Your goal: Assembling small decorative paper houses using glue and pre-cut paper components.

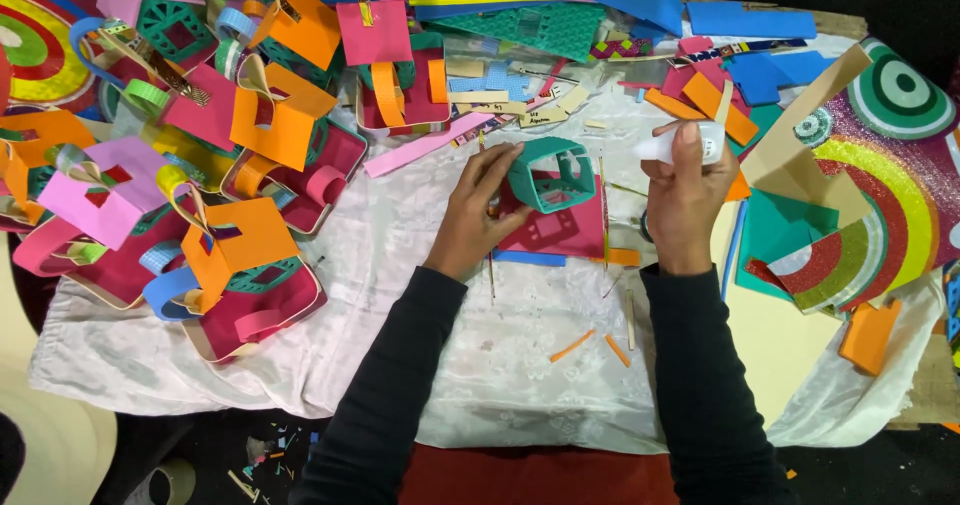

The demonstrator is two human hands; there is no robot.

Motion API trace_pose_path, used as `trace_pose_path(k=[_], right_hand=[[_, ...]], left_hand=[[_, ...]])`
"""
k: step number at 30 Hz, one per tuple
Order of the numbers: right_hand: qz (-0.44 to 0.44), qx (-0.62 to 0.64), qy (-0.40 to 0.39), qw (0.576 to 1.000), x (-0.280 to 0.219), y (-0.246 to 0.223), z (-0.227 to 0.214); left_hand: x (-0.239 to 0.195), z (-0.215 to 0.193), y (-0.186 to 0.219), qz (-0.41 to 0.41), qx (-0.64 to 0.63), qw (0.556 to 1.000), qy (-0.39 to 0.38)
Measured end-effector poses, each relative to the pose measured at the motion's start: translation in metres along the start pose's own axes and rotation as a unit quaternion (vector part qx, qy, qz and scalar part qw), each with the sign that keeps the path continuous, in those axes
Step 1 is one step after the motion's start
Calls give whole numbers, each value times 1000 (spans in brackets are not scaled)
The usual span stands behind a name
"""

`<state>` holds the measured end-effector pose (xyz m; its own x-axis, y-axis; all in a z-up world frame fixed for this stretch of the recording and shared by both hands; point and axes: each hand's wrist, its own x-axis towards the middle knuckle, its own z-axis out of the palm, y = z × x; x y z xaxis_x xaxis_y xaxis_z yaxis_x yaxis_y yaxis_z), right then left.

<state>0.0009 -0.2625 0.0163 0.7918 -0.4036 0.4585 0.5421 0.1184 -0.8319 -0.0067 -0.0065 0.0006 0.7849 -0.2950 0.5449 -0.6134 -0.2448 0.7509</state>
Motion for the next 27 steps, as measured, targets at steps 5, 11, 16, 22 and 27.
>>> trace_pose_path(k=[5, 11, 16, 22, 27], right_hand=[[-118, -189, -25, 974, -19, -35, 23], [-191, -229, -39, 954, -27, -34, 24], [-205, -229, -36, 951, -29, -34, 24], [-211, -222, -38, 951, -28, -34, 26], [-210, -221, -44, 951, -29, -35, 30]], left_hand=[[-1, 2, -8, 11, 4, 1000, 2], [-2, 2, -7, 26, 12, 1000, 6], [-3, 2, -7, 24, 15, 1000, 3], [-2, 1, -8, 31, 14, 999, 2], [-2, 1, -8, 33, 17, 999, -1]])
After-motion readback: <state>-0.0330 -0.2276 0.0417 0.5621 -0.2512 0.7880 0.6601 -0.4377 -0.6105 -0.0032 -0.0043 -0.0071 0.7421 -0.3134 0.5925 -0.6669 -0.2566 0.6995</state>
